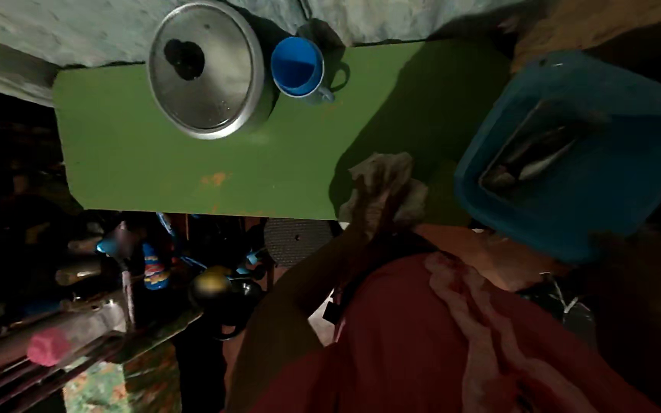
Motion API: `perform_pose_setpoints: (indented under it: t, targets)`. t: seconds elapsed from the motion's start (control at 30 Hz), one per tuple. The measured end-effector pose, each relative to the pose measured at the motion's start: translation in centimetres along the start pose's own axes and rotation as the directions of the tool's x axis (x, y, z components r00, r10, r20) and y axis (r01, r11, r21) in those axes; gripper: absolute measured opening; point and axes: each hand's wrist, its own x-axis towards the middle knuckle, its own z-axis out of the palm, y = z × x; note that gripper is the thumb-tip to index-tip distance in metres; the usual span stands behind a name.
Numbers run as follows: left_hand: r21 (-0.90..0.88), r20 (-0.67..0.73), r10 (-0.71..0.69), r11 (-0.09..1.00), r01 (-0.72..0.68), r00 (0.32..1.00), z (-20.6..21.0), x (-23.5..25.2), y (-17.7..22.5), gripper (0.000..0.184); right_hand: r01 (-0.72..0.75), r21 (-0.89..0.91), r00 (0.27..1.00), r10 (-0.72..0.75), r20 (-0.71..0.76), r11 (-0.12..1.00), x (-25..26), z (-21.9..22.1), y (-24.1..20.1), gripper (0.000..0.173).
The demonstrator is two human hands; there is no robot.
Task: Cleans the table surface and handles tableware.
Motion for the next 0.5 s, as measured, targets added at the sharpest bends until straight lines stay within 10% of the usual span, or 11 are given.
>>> perform_pose_setpoints:
  t: [0.5]
  targets:
    - [-0.028,-0.280,-0.671,0.721,0.692,0.687,-3.9,-9.0,-17.0,0.089,0.049,0.037,0.978,-0.055,0.201,0.998,5.6,10.8,-2.5,0.046]
